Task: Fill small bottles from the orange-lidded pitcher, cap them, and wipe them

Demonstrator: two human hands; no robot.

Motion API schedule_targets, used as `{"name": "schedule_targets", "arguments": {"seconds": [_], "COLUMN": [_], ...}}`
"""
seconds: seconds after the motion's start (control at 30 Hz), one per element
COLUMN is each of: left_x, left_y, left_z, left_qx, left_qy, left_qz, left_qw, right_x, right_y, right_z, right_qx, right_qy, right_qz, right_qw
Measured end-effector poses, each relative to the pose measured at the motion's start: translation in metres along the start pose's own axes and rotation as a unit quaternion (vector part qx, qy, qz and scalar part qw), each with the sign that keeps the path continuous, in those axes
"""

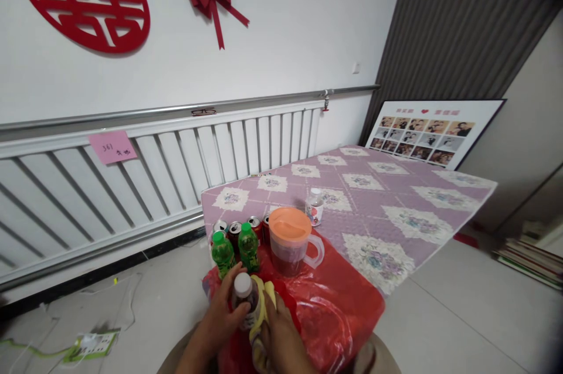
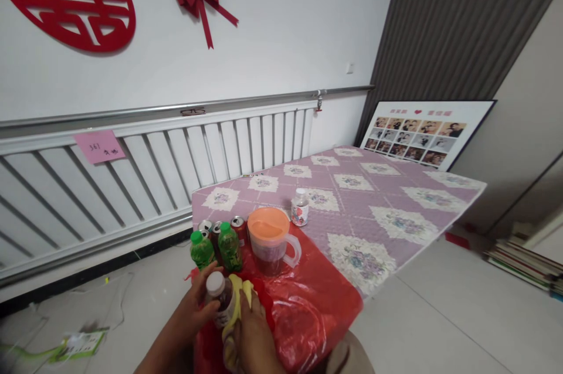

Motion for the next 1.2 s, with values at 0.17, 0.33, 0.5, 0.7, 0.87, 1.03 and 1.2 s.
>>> {"name": "schedule_targets", "arguments": {"seconds": [0.17,0.33,0.5,0.7,0.87,1.03,1.2], "left_x": [0.017,0.013,0.006,0.007,0.006,0.005,0.005], "left_y": [0.005,0.006,0.01,0.01,0.009,0.009,0.007], "left_z": [0.002,-0.007,-0.022,-0.034,-0.034,-0.033,-0.032], "left_qx": [0.021,-0.019,-0.138,-0.182,-0.19,-0.183,-0.184], "left_qy": [-0.006,-0.004,-0.025,-0.054,-0.109,-0.124,-0.12], "left_qz": [0.016,0.027,0.027,0.033,0.042,0.046,0.036], "left_qw": [1.0,0.999,0.99,0.981,0.975,0.974,0.975], "right_x": [0.01,0.018,0.031,0.04,0.021,0.024,0.036], "right_y": [0.003,0.003,0.003,-0.003,-0.006,-0.001,-0.002], "right_z": [0.01,0.017,0.023,0.027,0.018,0.02,0.03], "right_qx": [0.023,0.027,-0.012,-0.012,0.018,0.02,-0.018], "right_qy": [-0.015,-0.06,-0.042,0.016,-0.043,-0.054,-0.03], "right_qz": [-0.007,-0.005,0.01,0.069,0.054,0.027,0.057], "right_qw": [1.0,0.998,0.999,0.997,0.997,0.998,0.998]}}
Point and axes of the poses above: each hand's wrist, its own y-axis away from the middle knuckle, its own z-axis out of the back of the hand, x = y × z, the point moved 2 cm from there along -y, towards the middle knuckle, and after that the axes turned 13 degrees about x, right-handed, at the moved point
